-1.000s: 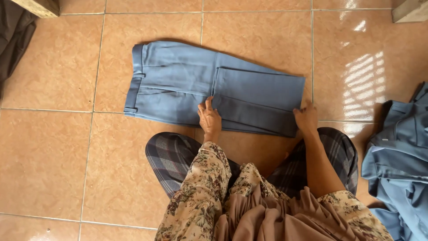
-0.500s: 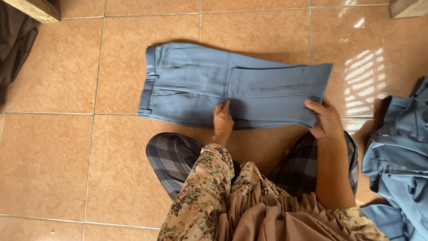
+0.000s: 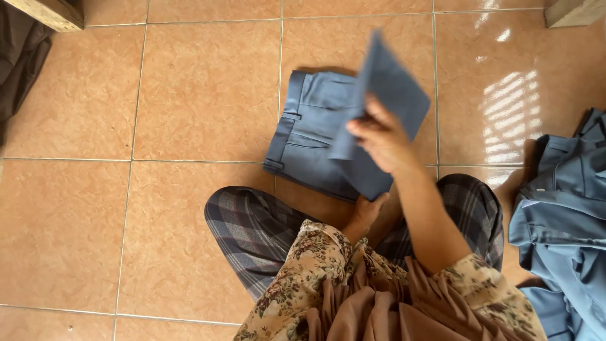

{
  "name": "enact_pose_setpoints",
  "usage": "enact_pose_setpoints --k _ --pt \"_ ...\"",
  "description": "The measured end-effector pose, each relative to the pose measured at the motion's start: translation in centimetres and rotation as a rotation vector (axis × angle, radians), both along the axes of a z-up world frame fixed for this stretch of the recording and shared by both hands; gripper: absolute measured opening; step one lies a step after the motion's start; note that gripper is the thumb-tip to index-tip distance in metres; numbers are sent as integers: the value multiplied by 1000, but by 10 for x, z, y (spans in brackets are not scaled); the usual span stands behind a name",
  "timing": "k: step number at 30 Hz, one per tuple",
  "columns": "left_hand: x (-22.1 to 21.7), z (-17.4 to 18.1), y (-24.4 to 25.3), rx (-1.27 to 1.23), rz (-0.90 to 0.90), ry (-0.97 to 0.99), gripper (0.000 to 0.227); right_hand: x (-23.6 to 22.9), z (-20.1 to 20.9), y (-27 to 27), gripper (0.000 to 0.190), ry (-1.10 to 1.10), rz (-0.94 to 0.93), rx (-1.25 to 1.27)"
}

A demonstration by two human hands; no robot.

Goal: Folding blue trousers into neat rectangles and stacking them on the floor.

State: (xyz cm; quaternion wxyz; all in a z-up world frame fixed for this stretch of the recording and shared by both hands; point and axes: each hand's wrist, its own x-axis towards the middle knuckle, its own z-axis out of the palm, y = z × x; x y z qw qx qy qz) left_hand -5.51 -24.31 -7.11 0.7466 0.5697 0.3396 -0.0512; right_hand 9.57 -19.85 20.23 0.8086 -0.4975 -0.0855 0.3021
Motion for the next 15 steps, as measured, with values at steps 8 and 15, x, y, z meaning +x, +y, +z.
enact_pose_setpoints --k 8,15 --pt "1 6 35 -496 203 221 104 -31 -102 -12 61 -604 121 -836" --pt "-16 56 86 -80 -462 66 46 -69 -197 -32 71 -959 199 -1349"
